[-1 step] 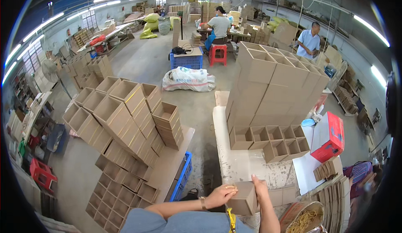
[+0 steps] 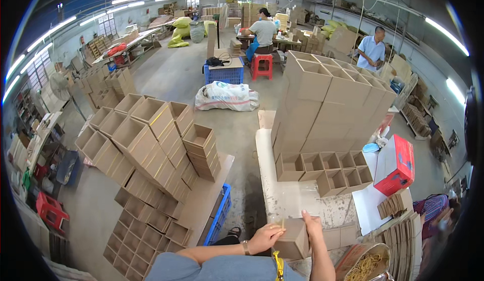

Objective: Stack and organize small cardboard or wooden boxes in a factory setting.

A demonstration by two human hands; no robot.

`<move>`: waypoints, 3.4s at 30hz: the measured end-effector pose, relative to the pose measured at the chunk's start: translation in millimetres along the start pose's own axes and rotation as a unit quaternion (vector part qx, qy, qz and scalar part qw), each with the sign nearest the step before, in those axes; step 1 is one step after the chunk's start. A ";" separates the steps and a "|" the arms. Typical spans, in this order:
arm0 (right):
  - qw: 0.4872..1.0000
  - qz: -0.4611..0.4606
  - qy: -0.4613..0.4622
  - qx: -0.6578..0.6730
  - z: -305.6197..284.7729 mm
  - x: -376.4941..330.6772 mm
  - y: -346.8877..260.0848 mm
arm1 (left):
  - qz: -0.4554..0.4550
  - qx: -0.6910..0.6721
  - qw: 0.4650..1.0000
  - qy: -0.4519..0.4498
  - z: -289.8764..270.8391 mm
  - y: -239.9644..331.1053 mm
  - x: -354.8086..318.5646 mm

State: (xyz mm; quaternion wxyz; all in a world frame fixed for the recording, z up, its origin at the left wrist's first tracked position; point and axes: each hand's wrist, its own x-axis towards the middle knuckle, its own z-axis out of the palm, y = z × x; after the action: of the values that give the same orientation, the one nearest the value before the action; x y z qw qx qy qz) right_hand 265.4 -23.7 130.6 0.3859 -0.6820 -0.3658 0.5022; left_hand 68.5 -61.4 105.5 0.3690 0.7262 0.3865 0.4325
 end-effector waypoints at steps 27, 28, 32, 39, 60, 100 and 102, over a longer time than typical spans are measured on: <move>0.941 -0.183 0.231 -0.165 -49.5 146.1 -18.4 | -0.134 0.143 0.962 -0.189 -93.7 -150.1 48.3; 0.924 -0.205 0.223 -0.234 -35.7 144.9 -9.5 | -0.199 0.110 0.958 -0.175 -95.1 -172.7 40.8; 0.861 -0.273 0.156 -0.400 18.3 139.4 28.6 | -0.380 0.017 0.914 -0.144 -93.4 -224.9 18.0; 0.804 -0.331 0.054 -0.491 13.8 129.4 55.7 | -0.436 0.060 0.884 -0.156 -98.7 -264.7 -36.5; 0.801 -0.240 0.263 -0.481 23.2 210.5 41.2 | -0.528 0.047 0.837 -0.136 -109.9 -321.4 -82.7; 0.916 0.135 0.214 0.312 39.1 -84.4 239.4 | 0.403 -0.045 0.774 -0.486 255.1 179.7 61.1; 0.928 0.172 0.203 0.260 44.1 -93.1 235.7 | 0.384 -0.102 0.756 -0.521 235.0 133.6 52.5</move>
State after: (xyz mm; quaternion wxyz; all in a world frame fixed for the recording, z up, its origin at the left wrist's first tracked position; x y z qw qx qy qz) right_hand 227.7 -201.7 -51.3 0.5234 -0.6975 -0.0129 0.4892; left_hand 332.7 -119.8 156.8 0.3884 0.8847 -0.2229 0.1297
